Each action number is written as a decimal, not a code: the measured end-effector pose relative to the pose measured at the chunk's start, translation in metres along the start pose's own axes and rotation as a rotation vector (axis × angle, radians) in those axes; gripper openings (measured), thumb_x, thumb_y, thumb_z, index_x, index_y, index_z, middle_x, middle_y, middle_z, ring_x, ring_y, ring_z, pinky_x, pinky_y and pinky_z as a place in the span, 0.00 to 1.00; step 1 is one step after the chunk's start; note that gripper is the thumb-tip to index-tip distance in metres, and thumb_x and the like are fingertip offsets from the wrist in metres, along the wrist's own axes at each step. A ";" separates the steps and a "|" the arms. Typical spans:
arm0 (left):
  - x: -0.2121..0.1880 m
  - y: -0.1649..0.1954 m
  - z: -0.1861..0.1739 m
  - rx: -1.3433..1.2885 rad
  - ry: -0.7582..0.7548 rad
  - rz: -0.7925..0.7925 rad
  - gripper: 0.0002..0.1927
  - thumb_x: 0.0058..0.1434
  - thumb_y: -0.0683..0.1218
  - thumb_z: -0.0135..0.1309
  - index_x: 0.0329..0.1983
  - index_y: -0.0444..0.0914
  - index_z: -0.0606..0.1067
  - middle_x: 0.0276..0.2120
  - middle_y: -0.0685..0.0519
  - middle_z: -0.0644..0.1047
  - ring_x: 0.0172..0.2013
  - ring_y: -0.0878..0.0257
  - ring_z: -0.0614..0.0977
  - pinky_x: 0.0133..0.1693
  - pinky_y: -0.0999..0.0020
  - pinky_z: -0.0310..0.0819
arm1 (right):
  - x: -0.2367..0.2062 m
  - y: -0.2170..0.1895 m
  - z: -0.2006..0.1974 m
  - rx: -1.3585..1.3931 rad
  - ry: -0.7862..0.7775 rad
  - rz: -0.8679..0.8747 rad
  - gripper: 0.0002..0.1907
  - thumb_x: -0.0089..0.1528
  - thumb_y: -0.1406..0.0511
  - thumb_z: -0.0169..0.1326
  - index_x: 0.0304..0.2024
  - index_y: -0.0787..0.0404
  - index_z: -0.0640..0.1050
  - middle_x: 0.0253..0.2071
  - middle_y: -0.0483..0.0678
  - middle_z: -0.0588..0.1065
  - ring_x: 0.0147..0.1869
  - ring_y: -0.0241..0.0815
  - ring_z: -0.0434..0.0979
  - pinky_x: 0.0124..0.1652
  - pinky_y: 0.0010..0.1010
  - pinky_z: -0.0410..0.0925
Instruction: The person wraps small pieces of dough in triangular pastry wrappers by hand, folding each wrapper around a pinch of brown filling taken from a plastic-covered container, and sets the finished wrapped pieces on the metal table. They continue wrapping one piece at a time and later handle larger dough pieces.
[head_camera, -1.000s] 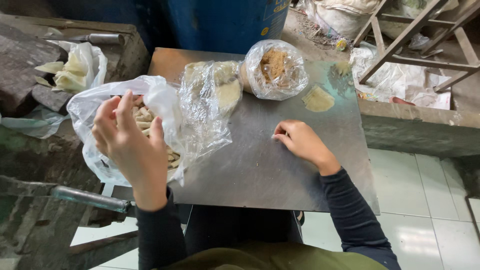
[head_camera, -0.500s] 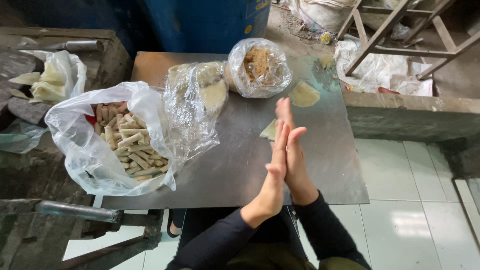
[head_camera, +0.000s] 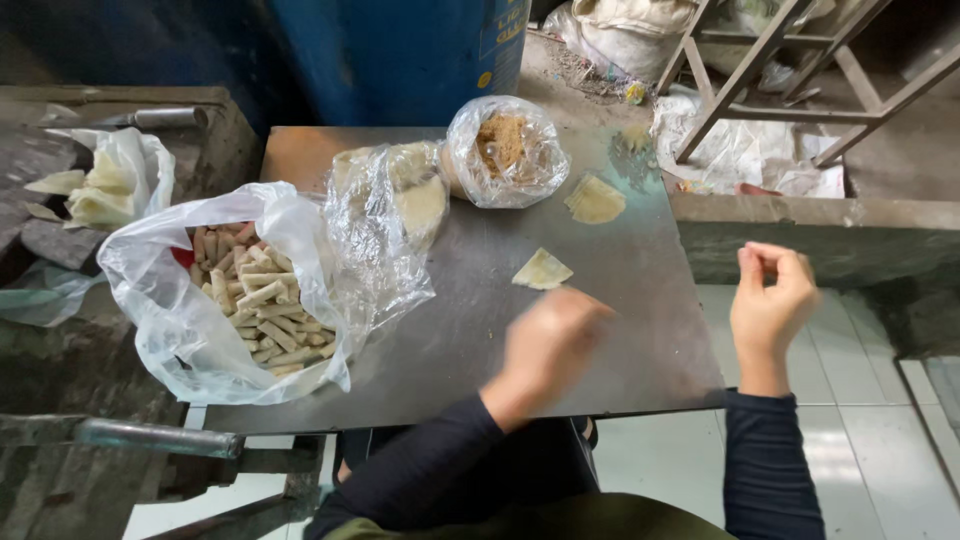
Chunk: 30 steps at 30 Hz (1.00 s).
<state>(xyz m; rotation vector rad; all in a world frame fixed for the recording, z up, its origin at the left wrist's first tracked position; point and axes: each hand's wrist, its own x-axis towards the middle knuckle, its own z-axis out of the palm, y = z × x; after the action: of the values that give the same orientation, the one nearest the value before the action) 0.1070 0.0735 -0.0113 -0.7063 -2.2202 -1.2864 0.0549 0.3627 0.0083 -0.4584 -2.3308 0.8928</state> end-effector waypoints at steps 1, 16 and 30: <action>0.014 -0.020 -0.009 0.212 0.054 -0.148 0.04 0.61 0.43 0.61 0.36 0.45 0.77 0.35 0.55 0.79 0.34 0.52 0.82 0.33 0.58 0.74 | 0.001 -0.002 -0.004 -0.040 0.020 -0.187 0.10 0.71 0.65 0.57 0.54 0.59 0.81 0.53 0.53 0.78 0.51 0.46 0.79 0.54 0.39 0.69; 0.022 -0.095 -0.020 0.483 -0.025 -0.240 0.21 0.53 0.56 0.66 0.33 0.37 0.71 0.31 0.47 0.76 0.35 0.49 0.82 0.31 0.56 0.76 | -0.001 -0.217 0.128 0.095 -0.443 -0.990 0.20 0.55 0.74 0.60 0.50 0.57 0.82 0.41 0.51 0.74 0.48 0.54 0.77 0.46 0.42 0.70; 0.031 -0.104 -0.020 0.263 0.009 -0.246 0.06 0.63 0.43 0.55 0.38 0.37 0.71 0.33 0.45 0.79 0.36 0.46 0.81 0.35 0.52 0.75 | 0.016 -0.240 0.174 0.392 -0.207 -0.790 0.08 0.66 0.72 0.58 0.47 0.64 0.83 0.38 0.53 0.79 0.35 0.46 0.81 0.35 0.33 0.70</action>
<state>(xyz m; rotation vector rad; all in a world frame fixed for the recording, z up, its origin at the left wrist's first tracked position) 0.0200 0.0174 -0.0489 -0.3363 -2.4666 -1.0712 -0.0931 0.1145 0.0773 0.7007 -2.1352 0.9676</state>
